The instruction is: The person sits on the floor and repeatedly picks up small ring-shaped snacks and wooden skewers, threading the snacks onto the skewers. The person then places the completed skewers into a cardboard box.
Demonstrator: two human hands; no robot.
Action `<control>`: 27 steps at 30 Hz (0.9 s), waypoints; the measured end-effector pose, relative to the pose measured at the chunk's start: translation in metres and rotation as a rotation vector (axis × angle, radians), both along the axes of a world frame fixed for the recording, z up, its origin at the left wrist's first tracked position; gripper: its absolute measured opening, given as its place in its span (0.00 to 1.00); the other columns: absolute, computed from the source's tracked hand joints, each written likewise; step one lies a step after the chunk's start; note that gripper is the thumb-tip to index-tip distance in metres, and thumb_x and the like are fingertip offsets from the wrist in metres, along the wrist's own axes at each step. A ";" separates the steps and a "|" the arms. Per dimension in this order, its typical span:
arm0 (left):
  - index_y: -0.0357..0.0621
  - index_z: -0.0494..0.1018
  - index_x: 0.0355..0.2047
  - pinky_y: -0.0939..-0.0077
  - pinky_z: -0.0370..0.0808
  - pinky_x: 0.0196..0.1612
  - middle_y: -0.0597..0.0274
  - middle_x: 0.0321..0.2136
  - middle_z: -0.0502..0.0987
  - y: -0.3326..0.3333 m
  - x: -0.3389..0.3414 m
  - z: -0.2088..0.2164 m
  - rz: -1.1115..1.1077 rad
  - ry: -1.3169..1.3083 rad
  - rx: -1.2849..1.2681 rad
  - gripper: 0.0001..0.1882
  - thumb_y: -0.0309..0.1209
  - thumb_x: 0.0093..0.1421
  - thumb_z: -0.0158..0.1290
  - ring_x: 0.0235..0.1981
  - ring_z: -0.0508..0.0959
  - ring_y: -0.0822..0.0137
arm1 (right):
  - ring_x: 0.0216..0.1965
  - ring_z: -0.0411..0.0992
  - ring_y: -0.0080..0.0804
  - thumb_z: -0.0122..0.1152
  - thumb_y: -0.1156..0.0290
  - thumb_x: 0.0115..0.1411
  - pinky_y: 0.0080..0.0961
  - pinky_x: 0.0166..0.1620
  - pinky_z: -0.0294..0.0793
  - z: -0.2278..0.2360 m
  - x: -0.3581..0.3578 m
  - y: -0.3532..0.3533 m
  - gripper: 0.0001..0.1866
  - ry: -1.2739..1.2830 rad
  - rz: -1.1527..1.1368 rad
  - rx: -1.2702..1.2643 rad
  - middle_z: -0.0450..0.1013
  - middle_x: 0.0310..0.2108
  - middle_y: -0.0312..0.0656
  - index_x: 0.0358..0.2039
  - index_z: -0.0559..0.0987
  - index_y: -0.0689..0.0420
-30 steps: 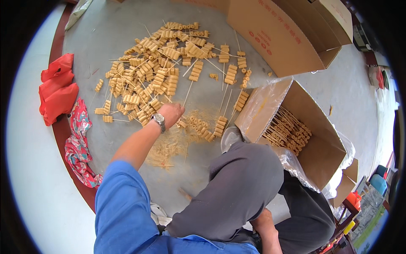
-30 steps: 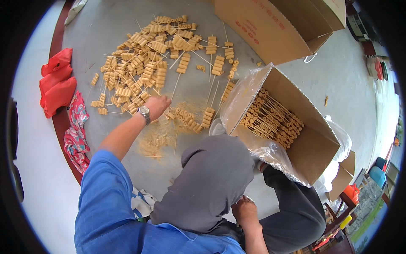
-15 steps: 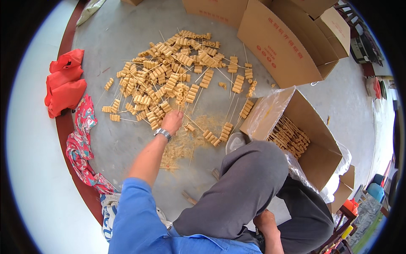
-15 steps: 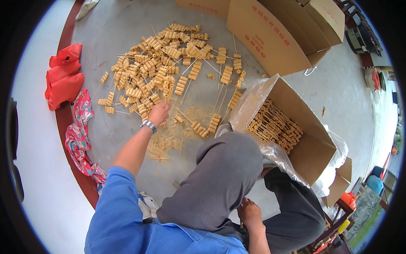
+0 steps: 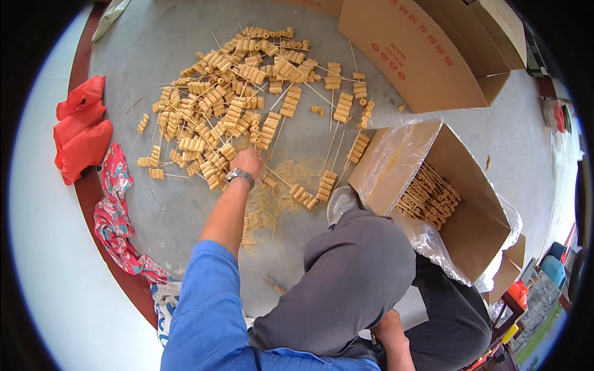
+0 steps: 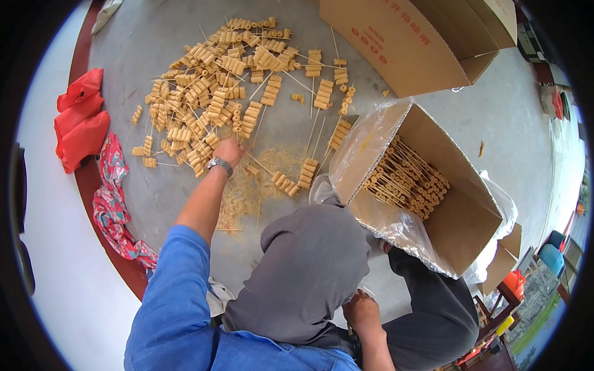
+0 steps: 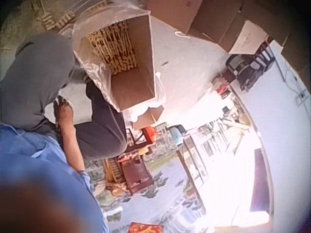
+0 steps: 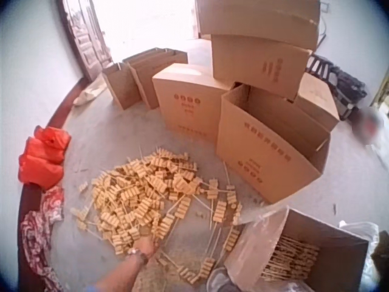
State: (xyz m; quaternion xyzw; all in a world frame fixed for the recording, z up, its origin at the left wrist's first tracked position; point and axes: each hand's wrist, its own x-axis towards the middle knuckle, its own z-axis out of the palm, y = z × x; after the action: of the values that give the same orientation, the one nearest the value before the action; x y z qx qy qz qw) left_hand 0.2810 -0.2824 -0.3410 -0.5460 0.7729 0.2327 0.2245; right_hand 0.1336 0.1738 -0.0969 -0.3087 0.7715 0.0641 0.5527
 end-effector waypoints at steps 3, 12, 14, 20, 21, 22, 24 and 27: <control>0.38 0.77 0.41 0.55 0.75 0.48 0.43 0.40 0.80 -0.006 0.002 -0.011 -0.040 -0.021 0.026 0.20 0.43 0.58 0.56 0.45 0.79 0.45 | 0.39 0.77 0.50 0.54 0.60 0.62 0.43 0.43 0.76 -0.002 0.001 0.002 0.15 0.028 0.014 -0.033 0.78 0.35 0.50 0.37 0.77 0.60; 0.41 0.72 0.32 0.80 0.71 0.20 0.65 0.25 0.79 0.003 0.024 0.021 0.347 0.495 0.581 0.07 0.31 0.62 0.50 0.19 0.74 0.78 | 0.39 0.77 0.50 0.53 0.61 0.62 0.43 0.43 0.76 -0.002 0.004 0.001 0.14 0.054 -0.024 -0.026 0.78 0.36 0.50 0.37 0.78 0.59; 0.42 0.71 0.32 0.80 0.69 0.19 0.65 0.24 0.78 0.004 0.028 0.031 0.381 0.549 0.610 0.07 0.32 0.63 0.50 0.18 0.72 0.78 | 0.39 0.77 0.50 0.53 0.62 0.61 0.43 0.43 0.76 -0.002 0.003 0.000 0.13 0.029 -0.008 -0.037 0.78 0.36 0.50 0.37 0.78 0.59; 0.43 0.69 0.25 0.82 0.65 0.17 0.65 0.19 0.76 0.010 -0.003 0.055 0.525 0.710 0.502 0.16 0.41 0.63 0.55 0.14 0.69 0.77 | 0.39 0.77 0.50 0.52 0.64 0.61 0.44 0.43 0.76 -0.002 0.002 0.000 0.12 0.006 -0.009 0.016 0.78 0.36 0.51 0.36 0.78 0.58; 0.42 0.69 0.24 0.80 0.67 0.17 0.65 0.18 0.75 0.012 -0.014 0.052 0.568 0.741 0.456 0.18 0.42 0.62 0.56 0.14 0.70 0.76 | 0.39 0.77 0.51 0.52 0.64 0.61 0.44 0.43 0.76 -0.001 0.002 -0.002 0.12 0.006 0.002 -0.001 0.78 0.36 0.51 0.36 0.78 0.59; 0.42 0.69 0.22 0.79 0.68 0.17 0.65 0.16 0.75 0.015 -0.027 0.047 0.609 0.772 0.410 0.20 0.44 0.61 0.58 0.13 0.70 0.76 | 0.39 0.77 0.51 0.52 0.64 0.61 0.44 0.43 0.76 0.000 0.001 -0.003 0.12 0.006 0.012 -0.018 0.78 0.36 0.51 0.36 0.78 0.59; 0.40 0.70 0.21 0.80 0.68 0.17 0.65 0.15 0.74 0.024 -0.063 0.036 0.692 0.765 0.353 0.21 0.44 0.60 0.59 0.14 0.71 0.76 | 0.39 0.77 0.51 0.53 0.64 0.61 0.44 0.43 0.76 -0.009 0.006 0.010 0.12 0.028 0.014 -0.067 0.78 0.35 0.52 0.36 0.78 0.60; 0.37 0.72 0.24 0.74 0.73 0.22 0.58 0.19 0.78 0.033 -0.104 0.003 0.730 0.724 0.323 0.21 0.44 0.58 0.61 0.18 0.76 0.68 | 0.39 0.77 0.51 0.54 0.64 0.61 0.43 0.43 0.76 -0.016 0.005 0.021 0.13 0.020 0.008 -0.076 0.77 0.35 0.52 0.37 0.76 0.60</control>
State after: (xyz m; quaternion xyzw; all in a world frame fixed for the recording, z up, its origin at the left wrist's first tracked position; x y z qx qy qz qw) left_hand 0.1765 -0.2491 -0.3382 -0.6227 0.5150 0.5848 -0.0706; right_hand 0.1387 0.1943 -0.1125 -0.3318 0.7775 0.0400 0.5328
